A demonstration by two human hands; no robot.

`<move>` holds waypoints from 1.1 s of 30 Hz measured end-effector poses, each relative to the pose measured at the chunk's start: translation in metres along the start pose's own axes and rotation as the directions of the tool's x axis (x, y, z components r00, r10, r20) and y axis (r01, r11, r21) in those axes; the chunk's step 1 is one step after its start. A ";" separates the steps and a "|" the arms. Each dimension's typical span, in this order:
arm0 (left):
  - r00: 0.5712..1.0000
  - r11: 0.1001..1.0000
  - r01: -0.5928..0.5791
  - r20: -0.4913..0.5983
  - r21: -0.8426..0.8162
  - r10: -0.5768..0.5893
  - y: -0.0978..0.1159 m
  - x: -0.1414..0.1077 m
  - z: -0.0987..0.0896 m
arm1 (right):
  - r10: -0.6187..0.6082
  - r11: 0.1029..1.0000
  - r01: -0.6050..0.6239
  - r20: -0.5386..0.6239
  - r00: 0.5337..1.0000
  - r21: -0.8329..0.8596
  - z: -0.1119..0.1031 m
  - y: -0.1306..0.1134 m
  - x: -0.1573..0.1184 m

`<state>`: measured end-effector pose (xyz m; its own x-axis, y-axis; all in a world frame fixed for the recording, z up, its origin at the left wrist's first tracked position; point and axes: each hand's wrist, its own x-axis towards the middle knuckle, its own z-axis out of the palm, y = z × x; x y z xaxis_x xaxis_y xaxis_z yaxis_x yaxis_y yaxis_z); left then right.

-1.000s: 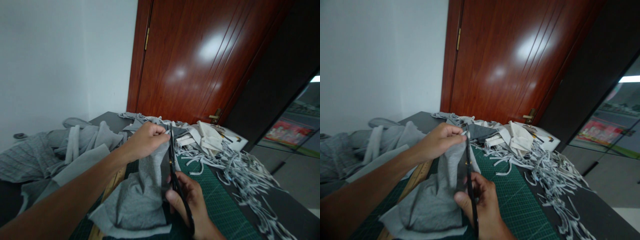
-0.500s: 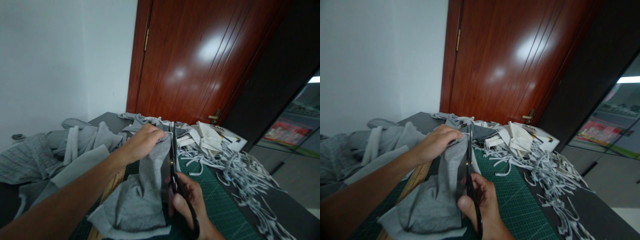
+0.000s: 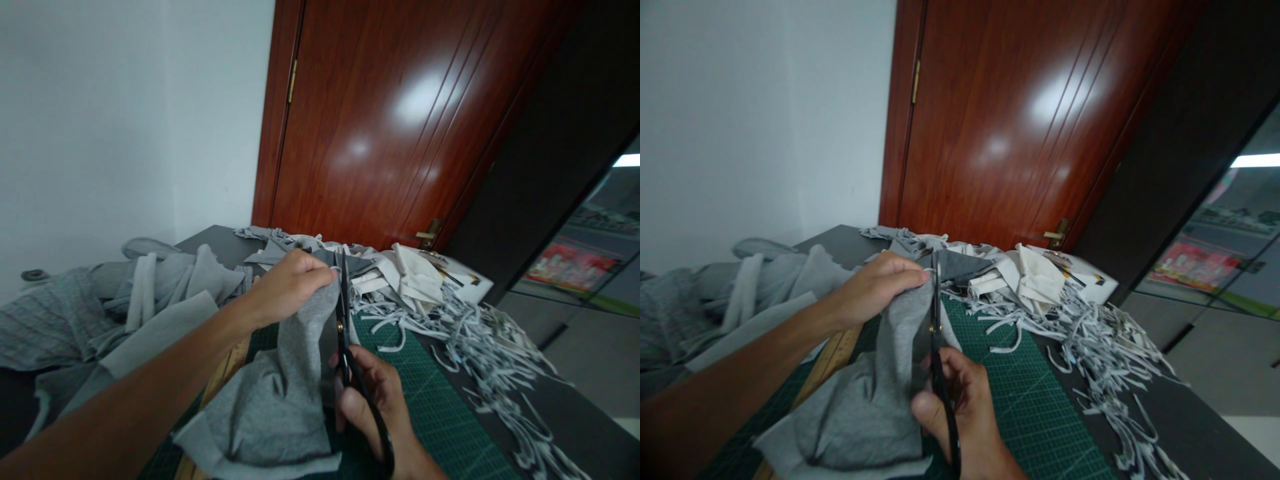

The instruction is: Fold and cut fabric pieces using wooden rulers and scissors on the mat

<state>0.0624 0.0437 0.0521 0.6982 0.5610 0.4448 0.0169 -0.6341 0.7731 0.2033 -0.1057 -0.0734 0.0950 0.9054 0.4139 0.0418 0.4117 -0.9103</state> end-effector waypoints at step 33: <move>0.999 1.000 0.027 -0.037 -0.013 -0.027 0.007 -0.001 -0.002 | 0.079 0.989 -0.087 -0.069 0.994 -0.119 0.007 -0.018 0.000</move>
<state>0.0604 0.0397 0.0574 0.6705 0.5975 0.4398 0.0266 -0.6118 0.7906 0.1956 -0.1121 -0.0568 0.1669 0.9257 0.3396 0.1515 0.3163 -0.9365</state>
